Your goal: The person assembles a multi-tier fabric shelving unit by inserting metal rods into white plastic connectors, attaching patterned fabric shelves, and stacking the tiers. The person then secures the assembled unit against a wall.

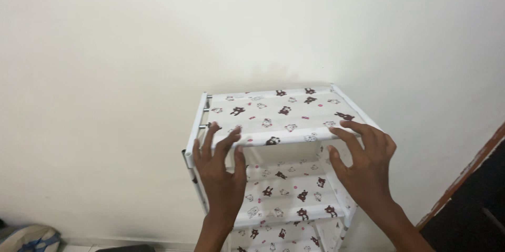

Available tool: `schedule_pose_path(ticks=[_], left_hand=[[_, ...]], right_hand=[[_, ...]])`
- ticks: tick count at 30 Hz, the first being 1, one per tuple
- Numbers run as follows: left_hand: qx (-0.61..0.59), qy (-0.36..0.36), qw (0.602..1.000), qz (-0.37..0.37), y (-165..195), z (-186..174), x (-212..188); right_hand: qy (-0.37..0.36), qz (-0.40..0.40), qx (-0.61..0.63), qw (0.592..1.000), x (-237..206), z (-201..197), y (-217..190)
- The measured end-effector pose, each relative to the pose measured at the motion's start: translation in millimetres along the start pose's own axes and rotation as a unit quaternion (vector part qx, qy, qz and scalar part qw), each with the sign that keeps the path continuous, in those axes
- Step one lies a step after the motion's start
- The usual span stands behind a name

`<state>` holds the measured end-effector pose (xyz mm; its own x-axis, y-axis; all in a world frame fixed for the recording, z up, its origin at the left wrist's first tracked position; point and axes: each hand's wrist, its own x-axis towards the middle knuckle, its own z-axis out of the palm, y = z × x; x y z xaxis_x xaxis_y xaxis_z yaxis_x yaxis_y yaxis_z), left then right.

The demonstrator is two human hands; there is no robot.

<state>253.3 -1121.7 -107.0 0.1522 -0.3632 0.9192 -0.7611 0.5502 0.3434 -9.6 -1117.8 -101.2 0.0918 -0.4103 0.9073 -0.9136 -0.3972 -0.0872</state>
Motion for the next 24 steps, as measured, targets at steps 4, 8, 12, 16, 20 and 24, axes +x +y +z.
schedule_pose_path(ticks=[4,8,12,16,20,24], left_hand=[[0.080,0.073,0.992,-0.057,-27.5,-22.7,-9.9],[-0.099,0.026,0.973,-0.207,-47.9,-23.9,-20.3],[-0.188,-0.055,0.931,-0.309,-55.0,-14.8,-33.2],[-0.205,-0.057,0.931,-0.297,-56.0,-11.9,-32.5],[-0.289,-0.094,0.916,-0.261,-52.2,-10.7,-17.8],[-0.338,-0.113,0.905,-0.234,-46.3,-8.5,-11.6]], right_hand=[[-0.037,-0.054,0.012,0.998,12.6,19.9,-28.9],[-0.079,-0.117,0.027,0.990,25.4,34.9,-53.4],[-0.123,-0.170,0.041,0.977,40.0,47.6,-71.6],[-0.127,-0.220,0.039,0.966,55.3,56.6,-85.1],[-0.149,-0.268,0.074,0.949,73.9,68.9,-100.8],[-0.227,-0.258,0.140,0.929,88.9,82.3,-109.9]])
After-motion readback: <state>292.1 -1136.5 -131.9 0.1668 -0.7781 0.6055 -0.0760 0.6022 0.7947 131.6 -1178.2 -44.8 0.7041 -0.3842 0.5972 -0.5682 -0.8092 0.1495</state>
